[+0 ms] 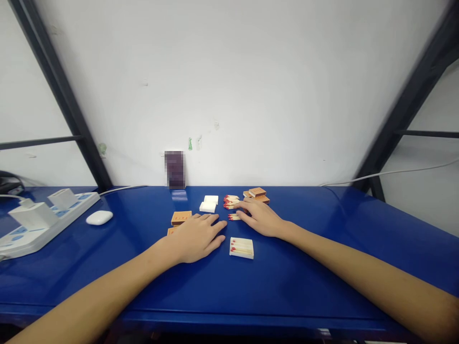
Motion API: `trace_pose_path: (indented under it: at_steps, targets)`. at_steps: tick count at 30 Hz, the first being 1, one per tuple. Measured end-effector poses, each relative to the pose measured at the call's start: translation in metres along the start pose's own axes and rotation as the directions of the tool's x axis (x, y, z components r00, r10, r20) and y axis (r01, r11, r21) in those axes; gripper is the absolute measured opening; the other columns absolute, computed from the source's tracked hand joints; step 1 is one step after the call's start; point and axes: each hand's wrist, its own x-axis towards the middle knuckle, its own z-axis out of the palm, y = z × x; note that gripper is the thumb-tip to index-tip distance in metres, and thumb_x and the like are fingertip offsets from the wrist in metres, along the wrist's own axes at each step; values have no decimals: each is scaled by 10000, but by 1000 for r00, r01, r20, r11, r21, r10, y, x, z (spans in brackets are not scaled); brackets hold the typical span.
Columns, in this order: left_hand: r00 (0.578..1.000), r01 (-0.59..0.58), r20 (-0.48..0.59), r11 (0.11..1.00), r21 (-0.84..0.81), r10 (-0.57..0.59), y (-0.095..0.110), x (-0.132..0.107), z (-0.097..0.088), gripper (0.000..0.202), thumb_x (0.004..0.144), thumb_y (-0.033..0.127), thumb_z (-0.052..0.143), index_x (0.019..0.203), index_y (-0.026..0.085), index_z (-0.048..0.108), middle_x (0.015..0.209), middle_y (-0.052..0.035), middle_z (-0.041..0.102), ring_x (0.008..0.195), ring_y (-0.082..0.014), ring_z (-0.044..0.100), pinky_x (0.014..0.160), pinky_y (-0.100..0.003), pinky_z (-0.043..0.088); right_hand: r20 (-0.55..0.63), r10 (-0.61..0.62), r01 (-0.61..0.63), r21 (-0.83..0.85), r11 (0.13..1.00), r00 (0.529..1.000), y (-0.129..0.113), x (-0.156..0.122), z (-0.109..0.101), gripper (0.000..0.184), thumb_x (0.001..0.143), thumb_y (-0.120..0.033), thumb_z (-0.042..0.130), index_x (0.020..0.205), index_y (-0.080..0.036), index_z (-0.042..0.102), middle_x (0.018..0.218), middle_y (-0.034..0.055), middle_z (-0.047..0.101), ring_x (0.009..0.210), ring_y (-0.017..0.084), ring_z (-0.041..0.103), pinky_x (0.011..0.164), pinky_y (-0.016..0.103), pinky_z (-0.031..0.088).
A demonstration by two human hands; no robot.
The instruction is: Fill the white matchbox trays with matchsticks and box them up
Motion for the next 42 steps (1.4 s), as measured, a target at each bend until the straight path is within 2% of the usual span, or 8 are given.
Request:
trace_pose_path:
  at_steps: [6, 16, 25, 35, 42]
  targets:
    - [1000, 0, -7, 1000, -6, -1, 0, 0, 1, 431, 1026, 418, 292, 1339, 210, 503, 1282, -132, 590, 1121, -301, 602, 902, -449, 475, 24, 29, -28, -20, 999, 999, 1, 1, 1, 336, 986, -333, 435, 1246, -224, 617, 1140, 99, 633, 1029, 253, 607, 893, 399, 456]
    - [1000, -5, -13, 1000, -2, 5, 0, 0, 1, 435, 1029, 419, 279, 1337, 210, 504, 1269, -134, 595, 1099, -298, 611, 904, -454, 470, 18, 9, -9, -22, 1000, 1000, 0, 0, -1, 294, 994, -316, 413, 1137, -212, 649, 1058, 85, 650, 987, 237, 606, 841, 366, 451]
    - [1000, -10, -24, 1000, -10, 10, 0, 0, 1, 435, 1028, 416, 280, 1328, 204, 514, 1275, -137, 590, 1092, -299, 614, 904, -450, 466, 25, 3, -2, -32, 999, 1000, 0, 0, -1, 336, 997, -315, 400, 1206, -212, 642, 1091, 96, 642, 997, 239, 601, 847, 362, 452]
    - [999, -13, -37, 1000, -7, 13, -1, 0, 2, 439, 1028, 421, 275, 1330, 208, 511, 1277, -132, 589, 1107, -289, 602, 904, -429, 462, 30, -3, 3, -17, 1000, 1000, 0, 1, -1, 317, 991, -310, 413, 1192, -213, 639, 1102, 101, 646, 1020, 254, 592, 869, 401, 456]
    - [1000, -12, -28, 1000, 0, 12, -1, -1, 1, 430, 1029, 420, 280, 1332, 211, 503, 1270, -126, 594, 1106, -280, 604, 906, -418, 460, 27, -9, 10, -9, 1000, 1000, 2, 2, 1, 262, 983, -304, 432, 1112, -211, 640, 1052, 91, 646, 981, 243, 598, 833, 369, 450]
